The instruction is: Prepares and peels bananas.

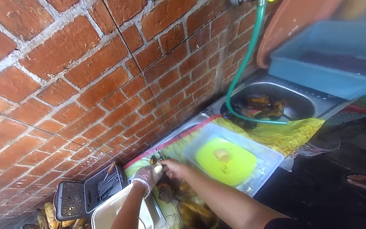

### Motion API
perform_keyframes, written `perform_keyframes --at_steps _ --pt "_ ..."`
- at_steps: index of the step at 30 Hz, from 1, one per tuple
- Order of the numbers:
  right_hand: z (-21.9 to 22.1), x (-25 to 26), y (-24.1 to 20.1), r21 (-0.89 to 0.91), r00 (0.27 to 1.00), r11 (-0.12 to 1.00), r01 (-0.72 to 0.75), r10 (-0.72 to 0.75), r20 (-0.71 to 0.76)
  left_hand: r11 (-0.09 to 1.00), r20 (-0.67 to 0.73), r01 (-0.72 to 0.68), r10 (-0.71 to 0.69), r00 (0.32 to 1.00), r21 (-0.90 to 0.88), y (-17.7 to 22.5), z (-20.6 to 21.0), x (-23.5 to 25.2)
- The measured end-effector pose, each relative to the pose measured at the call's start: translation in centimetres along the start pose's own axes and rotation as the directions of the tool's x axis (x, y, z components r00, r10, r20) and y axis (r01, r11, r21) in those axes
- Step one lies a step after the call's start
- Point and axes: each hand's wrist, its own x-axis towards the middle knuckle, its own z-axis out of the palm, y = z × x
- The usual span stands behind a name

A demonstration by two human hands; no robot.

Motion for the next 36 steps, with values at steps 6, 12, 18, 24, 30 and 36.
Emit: perform_keyframes --at_steps 6,12,18,24,30,36 --pt "-0.4 0.1 2.0 0.054 0.993 0.998 0.042 -0.036 -0.109 0.96 -0.013 0.097 -0.104 0.994 -0.262 0.0 -0.2 1.1" --pt "-0.4 -1.1 2.7 -0.017 0.981 0.995 0.1 -0.102 -0.168 0.87 -0.106 0.176 -0.251 0.962 -0.461 -1.0 0.1 2.4" --pt "-0.9 -1.2 3.6 -0.031 0.982 0.992 0.121 -0.124 -0.141 0.943 0.066 0.229 -0.219 0.973 -0.241 0.6 -0.1 2.0" --pt "-1.1 -2.1 4.5 -0.054 0.981 0.992 0.111 -0.118 -0.151 0.94 0.067 0.322 -0.316 0.946 -0.11 1.8 1.1 1.1" --pt "-1.7 -3.2 5.7 -0.112 0.981 0.984 0.141 -0.154 -0.115 0.877 0.073 0.407 -0.403 0.913 -0.254 0.9 0.8 1.0" --pt "-2.8 -7.9 7.6 -0.313 0.953 0.92 0.235 -0.282 -0.114 0.671 0.052 0.225 -0.268 0.962 -0.706 -0.8 0.8 0.6"
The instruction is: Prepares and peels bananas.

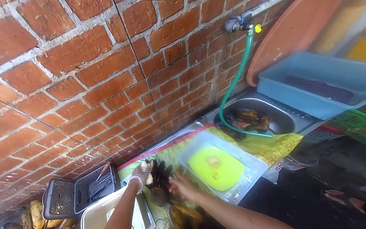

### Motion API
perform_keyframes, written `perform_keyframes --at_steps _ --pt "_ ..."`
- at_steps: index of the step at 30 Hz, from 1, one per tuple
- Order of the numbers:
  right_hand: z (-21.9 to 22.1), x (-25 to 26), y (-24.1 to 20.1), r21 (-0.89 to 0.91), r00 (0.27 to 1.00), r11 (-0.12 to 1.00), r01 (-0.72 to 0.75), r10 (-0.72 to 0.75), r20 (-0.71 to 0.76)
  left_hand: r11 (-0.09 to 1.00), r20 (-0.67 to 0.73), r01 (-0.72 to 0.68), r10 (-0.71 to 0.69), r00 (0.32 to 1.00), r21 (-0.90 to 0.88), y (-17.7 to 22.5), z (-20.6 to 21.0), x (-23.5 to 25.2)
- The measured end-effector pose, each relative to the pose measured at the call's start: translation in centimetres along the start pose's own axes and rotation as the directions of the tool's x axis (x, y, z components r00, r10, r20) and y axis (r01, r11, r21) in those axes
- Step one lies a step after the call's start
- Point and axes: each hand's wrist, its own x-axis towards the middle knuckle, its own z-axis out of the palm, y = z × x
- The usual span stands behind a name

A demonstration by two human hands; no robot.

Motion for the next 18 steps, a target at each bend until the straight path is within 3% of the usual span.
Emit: perform_keyframes --at_steps 2,3,5,7,10,14,18 --pt "0.0 -0.9 0.5 -0.019 0.997 0.998 0.068 -0.068 -0.026 0.939 -0.023 -0.056 0.051 0.998 -0.34 -0.4 0.1 -0.6" --pt "0.2 -1.3 0.6 -0.015 0.994 0.994 0.106 -0.107 -0.035 0.857 -0.051 -0.083 0.066 0.997 -0.508 -0.1 0.0 -1.4" --pt "1.1 -2.3 -0.1 -0.004 0.981 0.981 0.196 -0.196 -0.018 0.598 -0.084 -0.118 0.085 0.993 -0.792 0.1 -0.4 -3.6" --pt "2.8 -3.4 -1.7 0.009 0.956 0.957 0.291 -0.292 0.019 0.28 -0.112 -0.136 0.101 0.989 -0.95 0.1 -1.4 -6.6" --pt "6.0 -4.8 -4.3 -0.01 0.908 0.913 0.408 -0.405 0.105 -0.093 -0.16 -0.151 0.105 0.981 -0.984 -2.1 -2.7 -9.9" --pt "10.9 -6.5 -6.2 -0.07 0.844 0.857 0.51 -0.483 0.232 -0.323 -0.258 -0.273 -0.092 0.962 -0.906 -7.3 -3.8 -12.6" --pt "16.0 -7.1 -5.8 -0.149 0.79 0.815 0.56 -0.47 0.394 -0.503 -0.236 -0.345 -0.269 0.934 -0.792 -12.3 -4.4 -14.6"
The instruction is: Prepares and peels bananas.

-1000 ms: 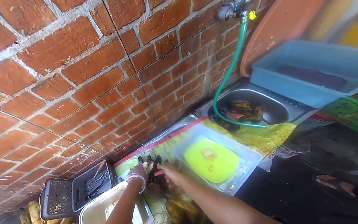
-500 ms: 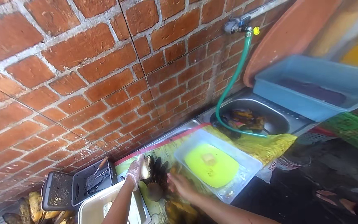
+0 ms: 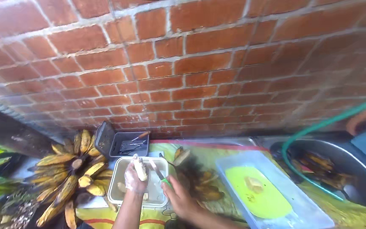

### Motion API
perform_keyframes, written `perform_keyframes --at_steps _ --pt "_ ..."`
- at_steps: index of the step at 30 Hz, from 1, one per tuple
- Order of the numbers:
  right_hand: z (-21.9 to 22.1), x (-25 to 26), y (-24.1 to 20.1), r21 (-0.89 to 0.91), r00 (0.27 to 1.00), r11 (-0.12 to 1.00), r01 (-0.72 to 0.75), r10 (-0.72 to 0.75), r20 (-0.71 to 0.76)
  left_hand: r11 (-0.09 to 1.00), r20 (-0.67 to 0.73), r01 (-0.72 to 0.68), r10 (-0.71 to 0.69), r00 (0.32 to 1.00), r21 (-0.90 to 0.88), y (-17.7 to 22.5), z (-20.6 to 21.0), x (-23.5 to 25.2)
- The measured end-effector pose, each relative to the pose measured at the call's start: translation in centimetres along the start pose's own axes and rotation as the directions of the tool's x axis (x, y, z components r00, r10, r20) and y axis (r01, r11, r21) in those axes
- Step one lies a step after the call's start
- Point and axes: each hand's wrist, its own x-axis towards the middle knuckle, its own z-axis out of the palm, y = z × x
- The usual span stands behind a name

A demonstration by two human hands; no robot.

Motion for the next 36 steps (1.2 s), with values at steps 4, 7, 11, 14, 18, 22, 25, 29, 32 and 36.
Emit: perform_keyframes --at_steps 4,7,11,14,18,22,25,29,32,36 --pt "5.1 0.9 0.0 -0.022 0.992 1.0 -0.005 0.007 0.124 0.994 -0.04 0.022 -0.026 0.999 -0.105 3.1 -2.3 -1.0" --pt "7.7 1.1 -0.2 -0.085 0.983 0.996 0.032 -0.016 0.185 0.985 -0.052 0.039 -0.049 0.997 -0.17 4.9 -3.1 -2.0" --pt "9.8 1.7 -0.1 -0.095 0.972 0.99 0.102 -0.079 0.223 0.972 -0.032 0.059 -0.068 0.997 -0.227 6.8 -4.4 -2.5" --pt "10.9 2.0 0.1 -0.085 0.97 0.99 0.114 -0.092 0.226 0.973 -0.021 0.063 -0.07 0.997 -0.224 7.8 -5.1 -2.6" --pt "12.1 2.3 0.0 -0.09 0.971 0.988 0.127 -0.105 0.215 0.969 -0.058 0.031 -0.046 0.997 -0.246 8.9 -4.9 -2.9" --pt "12.6 2.7 0.0 -0.12 0.973 0.983 0.142 -0.117 0.197 0.973 -0.064 0.027 -0.042 0.997 -0.229 9.6 -5.1 -2.7" --pt "12.8 3.1 0.0 -0.13 0.975 0.98 0.151 -0.126 0.186 0.975 -0.064 0.023 -0.038 0.997 -0.219 9.8 -5.0 -2.7" --pt "12.8 3.4 -0.2 -0.16 0.977 0.975 0.155 -0.127 0.171 0.971 -0.067 0.023 -0.04 0.997 -0.237 10.1 -4.3 -3.2" --pt "12.8 3.5 -0.4 -0.168 0.978 0.972 0.162 -0.136 0.156 0.976 -0.091 -0.005 -0.015 0.996 -0.217 10.3 -3.6 -3.8" --pt "12.6 3.8 -0.5 -0.173 0.975 0.969 0.174 -0.145 0.167 0.982 -0.102 -0.027 0.007 0.995 -0.188 10.4 -3.3 -4.1"
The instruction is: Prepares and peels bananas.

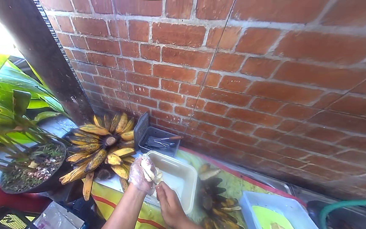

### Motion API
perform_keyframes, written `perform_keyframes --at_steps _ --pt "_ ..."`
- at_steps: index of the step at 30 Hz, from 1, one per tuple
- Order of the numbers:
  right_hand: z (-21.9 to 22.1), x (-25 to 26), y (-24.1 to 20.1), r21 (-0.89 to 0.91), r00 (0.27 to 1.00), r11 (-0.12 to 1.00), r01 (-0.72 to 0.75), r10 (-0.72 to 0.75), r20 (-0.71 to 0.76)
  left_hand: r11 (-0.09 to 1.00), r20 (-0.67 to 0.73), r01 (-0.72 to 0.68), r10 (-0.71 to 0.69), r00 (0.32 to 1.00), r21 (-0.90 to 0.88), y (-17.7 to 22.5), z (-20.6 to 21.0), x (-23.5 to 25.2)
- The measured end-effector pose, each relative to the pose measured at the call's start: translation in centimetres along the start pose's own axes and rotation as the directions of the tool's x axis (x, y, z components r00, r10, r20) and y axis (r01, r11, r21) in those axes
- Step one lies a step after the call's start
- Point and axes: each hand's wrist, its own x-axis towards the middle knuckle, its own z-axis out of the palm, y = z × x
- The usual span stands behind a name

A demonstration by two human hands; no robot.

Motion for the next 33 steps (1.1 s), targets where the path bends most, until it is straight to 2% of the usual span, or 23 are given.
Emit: perform_keyframes --at_steps 5,12,20,25,33 --pt "0.0 -0.2 0.2 -0.011 1.0 1.0 0.013 -0.014 -0.016 1.0 0.006 0.002 -0.002 1.0 0.026 0.1 0.5 -0.9" --pt "-0.2 -0.4 0.2 -0.021 0.999 0.999 0.027 -0.027 -0.019 0.995 0.095 0.103 -0.102 0.99 -0.005 0.1 0.6 -1.9" --pt "0.2 -0.8 0.7 -0.035 0.999 0.999 -0.024 0.022 -0.041 1.0 0.006 -0.002 0.002 1.0 0.021 -0.8 0.3 -2.4" --pt "0.7 -0.9 0.8 -0.061 0.996 0.995 -0.083 0.081 -0.046 1.0 -0.019 -0.008 0.008 1.0 0.02 -0.9 -0.3 -2.4" --pt "1.3 -0.4 0.5 -0.122 0.985 0.978 -0.17 0.17 -0.012 0.992 0.037 -0.046 0.042 0.998 0.12 -0.4 -1.4 -2.0"
